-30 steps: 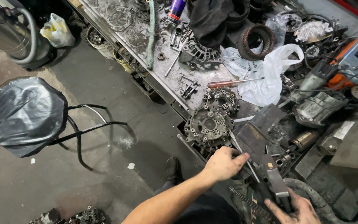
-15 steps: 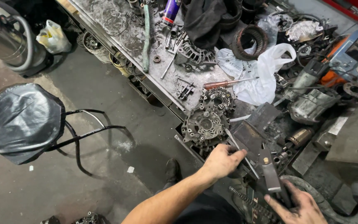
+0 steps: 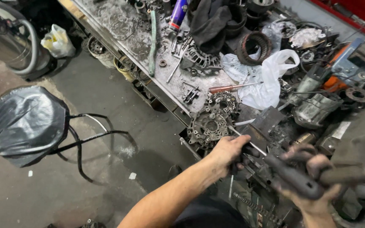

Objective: The person uses a hammer and a screwdriver to work on a circular mechanical component, likely a clutch plate, on a cluttered workbench. They strike the part with the hammer and use the screwdriver to pry or adjust internal elements. The person also wipes their hands with a rag and handles a brush during the process.

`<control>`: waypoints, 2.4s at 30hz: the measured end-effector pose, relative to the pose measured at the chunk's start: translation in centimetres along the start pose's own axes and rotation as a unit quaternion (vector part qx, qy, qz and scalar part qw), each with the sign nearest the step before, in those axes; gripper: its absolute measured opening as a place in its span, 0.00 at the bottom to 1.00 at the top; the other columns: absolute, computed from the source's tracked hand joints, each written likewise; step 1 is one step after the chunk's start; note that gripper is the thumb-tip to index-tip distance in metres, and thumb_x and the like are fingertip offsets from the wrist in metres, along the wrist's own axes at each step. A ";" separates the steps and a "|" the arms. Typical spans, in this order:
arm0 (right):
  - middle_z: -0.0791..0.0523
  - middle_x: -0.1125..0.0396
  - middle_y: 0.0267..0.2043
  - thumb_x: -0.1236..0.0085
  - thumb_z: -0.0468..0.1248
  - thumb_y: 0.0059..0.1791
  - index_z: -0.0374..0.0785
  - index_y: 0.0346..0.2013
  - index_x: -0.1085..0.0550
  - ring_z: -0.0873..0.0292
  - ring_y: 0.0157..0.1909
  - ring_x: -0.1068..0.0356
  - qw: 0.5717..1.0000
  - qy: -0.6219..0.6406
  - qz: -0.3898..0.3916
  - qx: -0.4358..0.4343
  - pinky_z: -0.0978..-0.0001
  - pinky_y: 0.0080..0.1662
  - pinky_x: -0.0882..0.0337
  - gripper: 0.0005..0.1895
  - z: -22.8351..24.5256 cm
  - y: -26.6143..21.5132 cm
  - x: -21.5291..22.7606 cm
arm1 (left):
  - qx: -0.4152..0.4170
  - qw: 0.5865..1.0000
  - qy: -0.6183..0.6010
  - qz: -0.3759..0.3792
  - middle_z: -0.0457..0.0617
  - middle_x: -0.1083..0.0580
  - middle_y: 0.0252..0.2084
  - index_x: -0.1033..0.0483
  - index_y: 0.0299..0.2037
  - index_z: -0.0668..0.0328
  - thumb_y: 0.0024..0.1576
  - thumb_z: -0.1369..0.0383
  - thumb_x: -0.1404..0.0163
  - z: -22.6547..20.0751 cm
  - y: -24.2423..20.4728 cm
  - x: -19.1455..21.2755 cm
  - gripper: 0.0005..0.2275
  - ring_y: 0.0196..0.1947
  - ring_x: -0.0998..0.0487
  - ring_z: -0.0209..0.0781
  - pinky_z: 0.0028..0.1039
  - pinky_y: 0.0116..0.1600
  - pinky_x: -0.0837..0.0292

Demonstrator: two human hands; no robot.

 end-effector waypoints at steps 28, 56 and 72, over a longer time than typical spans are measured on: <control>0.58 0.34 0.46 0.30 0.19 0.51 0.43 0.56 0.37 0.55 0.49 0.23 0.987 0.042 -0.126 0.086 0.59 0.55 0.20 0.30 -1.5 7.6 -2.6 | -0.337 0.545 0.765 0.061 0.54 0.20 0.35 0.21 0.49 0.44 0.57 0.55 0.47 -13.7 -4.0 -5.5 0.14 0.38 0.19 0.57 0.46 0.43 0.24; 0.53 0.30 0.37 0.33 0.21 0.49 0.37 0.48 0.31 0.54 0.37 0.24 0.964 0.180 -0.173 -0.090 0.57 0.46 0.19 0.20 -4.5 12.8 -1.1 | -0.338 0.548 0.762 0.072 0.53 0.19 0.36 0.19 0.48 0.43 0.56 0.53 0.46 -15.3 -1.7 -6.1 0.14 0.38 0.18 0.56 0.44 0.43 0.23; 0.55 0.32 0.49 0.34 0.29 0.51 0.35 0.56 0.32 0.61 0.47 0.28 0.974 0.084 -0.187 -0.093 0.73 0.49 0.23 0.21 -8.1 -21.6 7.0 | -0.530 0.474 0.703 0.002 0.53 0.25 0.61 0.27 0.60 0.58 0.52 0.72 0.49 -6.3 -10.5 -6.5 0.22 0.36 0.19 0.43 0.30 0.30 0.26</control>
Point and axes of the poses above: each hand's wrist, its own y-axis towards the middle knuckle, its own x-axis out of the back of the hand, z = x × y, the point moved 10 cm from there along y, towards the middle knuckle
